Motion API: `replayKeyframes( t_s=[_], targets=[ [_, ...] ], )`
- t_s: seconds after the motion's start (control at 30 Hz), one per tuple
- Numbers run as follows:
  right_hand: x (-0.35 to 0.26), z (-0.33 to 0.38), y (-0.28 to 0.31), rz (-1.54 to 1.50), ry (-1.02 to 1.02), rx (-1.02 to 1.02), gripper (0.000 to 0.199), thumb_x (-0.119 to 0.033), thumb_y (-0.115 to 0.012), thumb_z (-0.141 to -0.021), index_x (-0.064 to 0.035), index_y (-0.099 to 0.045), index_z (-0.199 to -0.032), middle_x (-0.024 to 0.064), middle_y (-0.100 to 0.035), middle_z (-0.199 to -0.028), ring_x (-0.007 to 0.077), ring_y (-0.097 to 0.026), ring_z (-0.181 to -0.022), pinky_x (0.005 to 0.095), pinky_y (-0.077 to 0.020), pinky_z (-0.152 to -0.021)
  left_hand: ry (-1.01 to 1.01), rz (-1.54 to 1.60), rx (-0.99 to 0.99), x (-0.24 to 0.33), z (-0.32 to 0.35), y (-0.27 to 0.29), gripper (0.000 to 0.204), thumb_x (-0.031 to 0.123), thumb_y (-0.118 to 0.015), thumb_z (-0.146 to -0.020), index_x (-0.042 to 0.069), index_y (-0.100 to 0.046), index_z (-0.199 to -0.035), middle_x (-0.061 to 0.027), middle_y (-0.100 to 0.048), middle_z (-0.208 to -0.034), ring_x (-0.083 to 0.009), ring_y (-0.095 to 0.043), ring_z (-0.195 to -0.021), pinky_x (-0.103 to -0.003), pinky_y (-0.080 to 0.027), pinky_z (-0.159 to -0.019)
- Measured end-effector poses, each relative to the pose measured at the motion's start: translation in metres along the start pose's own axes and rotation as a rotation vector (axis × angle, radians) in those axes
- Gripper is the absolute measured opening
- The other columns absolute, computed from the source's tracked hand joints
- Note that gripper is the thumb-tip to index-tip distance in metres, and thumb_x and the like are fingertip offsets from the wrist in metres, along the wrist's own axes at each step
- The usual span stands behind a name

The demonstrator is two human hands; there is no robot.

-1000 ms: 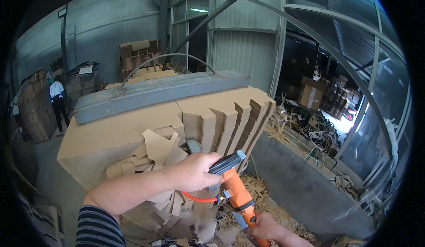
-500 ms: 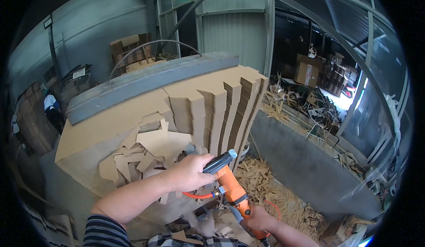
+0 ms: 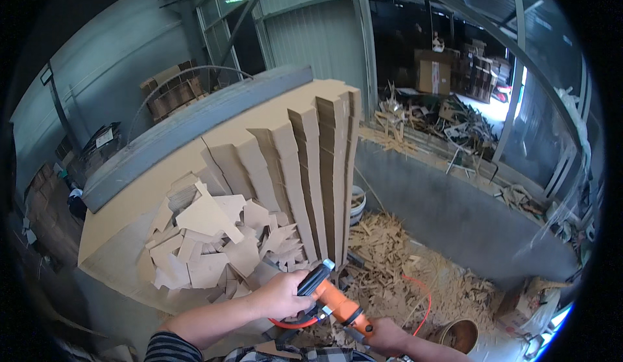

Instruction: The person uses a handheld electric cutter to slice a stack of corrugated cardboard sheets into smaller pieces. The person repeatedly repositions the stack and continues cutting until the stack is reduced.

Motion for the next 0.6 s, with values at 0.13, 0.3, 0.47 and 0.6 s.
replayKeyframes(
  t_s=[0.13,0.3,0.47,0.6],
  targets=[
    [-0.021,0.005,0.034,-0.064,0.080,0.182,0.038,-0.022,-0.067,-0.067,0.0031,-0.056,-0.093,0.0212,-0.063,-0.075,0.0347,-0.063,-0.071,0.0384,-0.0497,-0.065,-0.186,-0.063,0.063,0.049,0.009,0.019,0.041,0.011,-0.062,-0.077,0.002,-0.050,-0.114,-0.0058,-0.056,-0.069,-0.0131,-0.055,-0.058,-0.027,-0.044,-0.056],
    [-0.058,-0.011,0.060,-0.146,0.144,0.322,0.034,-0.020,-0.062,-0.069,0.0029,-0.055,-0.092,0.0244,-0.060,-0.071,0.0396,-0.061,-0.069,0.0430,-0.0505,-0.066,-0.292,-0.123,0.190,0.081,0.009,0.067,0.034,0.013,-0.060,-0.074,-0.001,-0.050,-0.104,-0.0135,-0.054,-0.060,-0.0315,-0.059,-0.057,-0.038,-0.045,-0.054],
    [-0.071,-0.030,0.058,-0.161,0.160,0.236,0.032,-0.018,-0.060,-0.071,0.0033,-0.054,-0.094,0.0249,-0.061,-0.079,0.0365,-0.063,-0.073,0.0415,-0.0512,-0.066,-0.217,-0.128,0.205,0.051,-0.013,0.081,0.044,0.012,-0.060,-0.076,0.001,-0.047,-0.117,-0.0134,-0.057,-0.069,-0.0283,-0.059,-0.062,-0.037,-0.046,-0.059],
    [-0.079,-0.037,0.053,-0.127,0.103,0.135,0.038,-0.020,-0.062,-0.071,0.0030,-0.053,-0.100,0.0254,-0.061,-0.087,0.0374,-0.061,-0.084,0.0414,-0.0494,-0.076,-0.143,-0.075,0.209,0.042,-0.006,0.089,0.044,0.011,-0.059,-0.077,0.000,-0.047,-0.117,-0.0126,-0.059,-0.073,-0.0252,-0.060,-0.064,-0.035,-0.047,-0.062]
  ],
)
Point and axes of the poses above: each hand's wrist, its own z-axis away from the middle knuckle, its own y-axis out of the back of the hand, x = y × z, the point moved 8 cm from there along -z, towards the middle knuckle
